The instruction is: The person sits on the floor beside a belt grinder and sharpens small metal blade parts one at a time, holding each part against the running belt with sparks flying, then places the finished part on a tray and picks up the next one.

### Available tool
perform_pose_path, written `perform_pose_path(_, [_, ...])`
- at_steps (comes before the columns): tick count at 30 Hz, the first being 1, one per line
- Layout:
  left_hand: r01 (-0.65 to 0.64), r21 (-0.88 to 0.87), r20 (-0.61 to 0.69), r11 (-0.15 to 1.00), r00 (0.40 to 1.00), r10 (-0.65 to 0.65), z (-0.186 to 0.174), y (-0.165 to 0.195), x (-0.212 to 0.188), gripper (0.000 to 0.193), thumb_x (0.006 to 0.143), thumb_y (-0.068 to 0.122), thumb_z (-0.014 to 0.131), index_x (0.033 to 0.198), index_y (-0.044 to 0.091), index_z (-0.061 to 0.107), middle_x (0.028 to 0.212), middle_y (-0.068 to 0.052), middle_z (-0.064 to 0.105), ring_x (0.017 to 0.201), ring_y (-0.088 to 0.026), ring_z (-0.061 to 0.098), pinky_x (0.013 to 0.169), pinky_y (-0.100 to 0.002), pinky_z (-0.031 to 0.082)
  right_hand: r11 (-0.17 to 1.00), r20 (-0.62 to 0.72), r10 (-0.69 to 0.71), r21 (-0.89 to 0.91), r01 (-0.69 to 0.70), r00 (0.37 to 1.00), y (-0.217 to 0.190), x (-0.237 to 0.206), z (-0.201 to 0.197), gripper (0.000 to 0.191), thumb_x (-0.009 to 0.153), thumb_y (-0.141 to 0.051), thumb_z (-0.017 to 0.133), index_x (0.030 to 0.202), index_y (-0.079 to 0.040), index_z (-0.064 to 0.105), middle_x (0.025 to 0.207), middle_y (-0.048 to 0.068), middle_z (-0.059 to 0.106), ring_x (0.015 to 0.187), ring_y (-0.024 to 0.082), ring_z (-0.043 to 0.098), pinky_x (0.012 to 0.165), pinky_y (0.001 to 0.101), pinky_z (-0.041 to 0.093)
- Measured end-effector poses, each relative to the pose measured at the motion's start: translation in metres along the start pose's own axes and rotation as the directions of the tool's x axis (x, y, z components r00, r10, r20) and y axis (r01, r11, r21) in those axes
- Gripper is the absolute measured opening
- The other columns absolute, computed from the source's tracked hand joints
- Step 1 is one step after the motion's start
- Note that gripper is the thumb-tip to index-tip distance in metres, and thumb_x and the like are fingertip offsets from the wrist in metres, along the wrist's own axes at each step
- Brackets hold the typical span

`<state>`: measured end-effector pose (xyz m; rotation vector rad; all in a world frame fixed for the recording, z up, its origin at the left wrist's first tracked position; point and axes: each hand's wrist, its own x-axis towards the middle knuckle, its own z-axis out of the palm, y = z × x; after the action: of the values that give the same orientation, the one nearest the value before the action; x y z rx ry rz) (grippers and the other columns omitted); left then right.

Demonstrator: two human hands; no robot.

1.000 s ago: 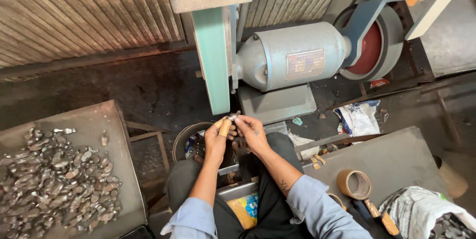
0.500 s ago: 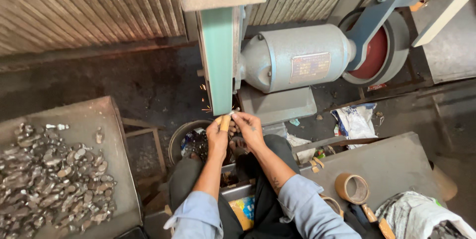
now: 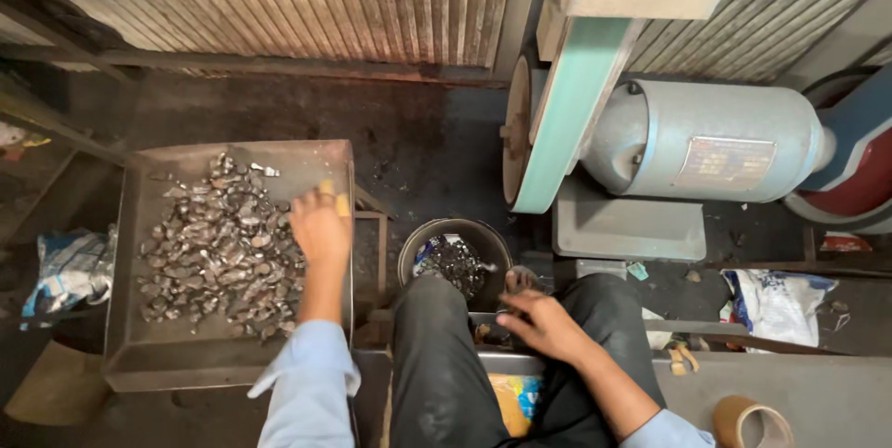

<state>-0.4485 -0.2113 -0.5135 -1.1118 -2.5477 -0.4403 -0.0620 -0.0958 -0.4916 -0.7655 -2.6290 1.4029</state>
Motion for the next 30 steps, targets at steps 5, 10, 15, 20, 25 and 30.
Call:
perform_pose_path(5, [0.034, 0.038, 0.100, 0.999, 0.994, -0.038, 0.024, -0.024, 0.011, 0.029, 0.090, 0.018, 0.064, 0.116, 0.007, 0.069, 0.102, -0.015, 0.071, 0.098, -0.035, 0.066, 0.086, -0.048, 0.052, 0.979, 0.169, -0.176, -0.076, 0.190, 0.970, -0.020, -0.001, 0.022, 0.047, 0.090, -0.026, 0.076, 0.125, 0.004, 0.065, 0.110, 0.021, 0.071, 0.102, 0.037, 0.066, 0.085, 0.0418, 0.052])
perform_pose_path(10, [0.391, -0.482, 0.278, 0.784, 0.917, -0.286, 0.001, 0.060, -0.046, 0.037, 0.093, 0.032, 0.070, 0.120, 0.007, 0.067, 0.097, -0.023, 0.069, 0.086, -0.044, 0.067, 0.074, -0.054, 0.053, 0.957, -0.030, 0.151, 0.253, -0.139, 0.988, -0.008, 0.014, 0.045, 0.038, 0.092, -0.026, 0.073, 0.119, 0.002, 0.073, 0.094, 0.007, 0.077, 0.084, 0.016, 0.071, 0.077, 0.0306, 0.057])
perform_pose_path(15, [-0.057, -0.670, 0.183, 0.740, 0.953, 0.240, -0.046, 0.173, -0.137, 0.016, 0.101, 0.020, 0.062, 0.107, 0.006, 0.064, 0.106, -0.019, 0.065, 0.099, -0.038, 0.065, 0.084, -0.048, 0.053, 0.485, -0.050, 0.411, 0.858, -0.171, 0.910, 0.022, 0.025, 0.044, 0.030, 0.100, -0.020, 0.064, 0.119, 0.002, 0.070, 0.098, 0.007, 0.073, 0.088, 0.017, 0.067, 0.080, 0.0347, 0.056])
perform_pose_path(20, [-0.094, -0.845, 0.094, 0.526, 0.943, 0.320, -0.062, 0.200, -0.160, 0.036, 0.094, 0.015, 0.065, 0.127, 0.001, 0.061, 0.110, -0.019, 0.067, 0.107, -0.039, 0.062, 0.094, -0.048, 0.052, 0.302, -0.001, 0.420, 0.943, -0.139, 0.907, 0.036, -0.011, 0.027, 0.028, 0.102, -0.020, 0.063, 0.117, 0.003, 0.069, 0.106, 0.010, 0.073, 0.094, 0.019, 0.069, 0.084, 0.0355, 0.056])
perform_pose_path(25, [0.357, -0.890, 0.399, 0.283, 0.911, 0.107, -0.057, 0.223, -0.172, 0.037, 0.090, 0.017, 0.074, 0.123, 0.000, 0.067, 0.107, -0.016, 0.074, 0.096, -0.028, 0.072, 0.081, -0.038, 0.058, 0.378, -0.130, 0.482, 0.923, -0.072, 0.866, 0.032, -0.031, 0.016, 0.028, 0.099, -0.018, 0.061, 0.116, 0.001, 0.072, 0.102, 0.005, 0.075, 0.091, 0.014, 0.068, 0.079, 0.0282, 0.054])
perform_pose_path(30, [0.706, -0.707, 0.687, 0.042, 0.671, 0.280, -0.023, 0.226, -0.166, 0.026, 0.097, 0.014, 0.062, 0.118, 0.005, 0.075, 0.090, -0.004, 0.077, 0.074, -0.009, 0.070, 0.062, -0.023, 0.053, 0.528, -0.274, 0.382, 0.848, 0.034, 0.882, 0.027, -0.027, 0.012, 0.027, 0.100, -0.020, 0.064, 0.114, 0.002, 0.074, 0.089, 0.002, 0.072, 0.075, 0.007, 0.061, 0.067, 0.0228, 0.050])
